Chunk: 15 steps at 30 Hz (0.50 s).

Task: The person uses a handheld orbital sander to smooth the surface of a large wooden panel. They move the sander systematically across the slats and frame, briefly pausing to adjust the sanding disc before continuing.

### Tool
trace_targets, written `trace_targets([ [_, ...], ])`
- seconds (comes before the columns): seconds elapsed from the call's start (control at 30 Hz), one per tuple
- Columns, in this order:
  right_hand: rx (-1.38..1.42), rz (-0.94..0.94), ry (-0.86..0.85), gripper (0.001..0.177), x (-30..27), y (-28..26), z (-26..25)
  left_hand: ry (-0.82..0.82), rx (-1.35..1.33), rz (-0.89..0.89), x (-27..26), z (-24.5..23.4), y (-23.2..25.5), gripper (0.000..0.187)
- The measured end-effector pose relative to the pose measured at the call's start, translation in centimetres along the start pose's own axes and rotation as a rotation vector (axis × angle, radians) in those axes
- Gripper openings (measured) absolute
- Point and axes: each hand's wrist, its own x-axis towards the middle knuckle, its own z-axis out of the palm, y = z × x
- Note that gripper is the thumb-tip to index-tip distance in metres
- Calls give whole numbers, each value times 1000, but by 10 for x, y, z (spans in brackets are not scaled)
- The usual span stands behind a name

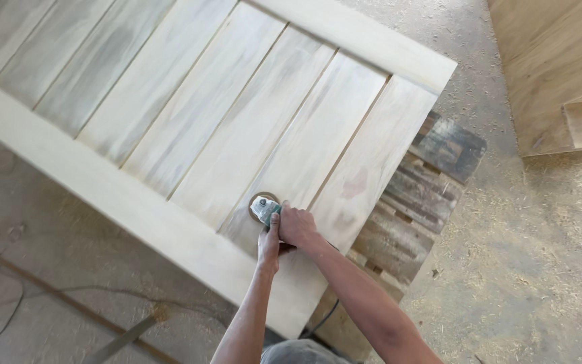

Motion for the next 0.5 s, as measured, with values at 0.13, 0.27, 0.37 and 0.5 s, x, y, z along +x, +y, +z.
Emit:
trace_targets([
  [0.13, 207, 54, -34, 61, -91, -21, 24, 9, 97, 141, -86, -42, -45, 63],
  [0.27, 810, -100, 52, 53, -195, 32, 60, -242, 288, 131, -184, -103, -127, 51],
  [0.37, 1246, 100, -23, 51, -270, 95, 65, -284, 515, 221, -230, -124, -191, 45],
  [0.5, 1543, 323, 81, 45, -360, 162, 48, -314, 639, 598, -265, -98, -291, 42],
])
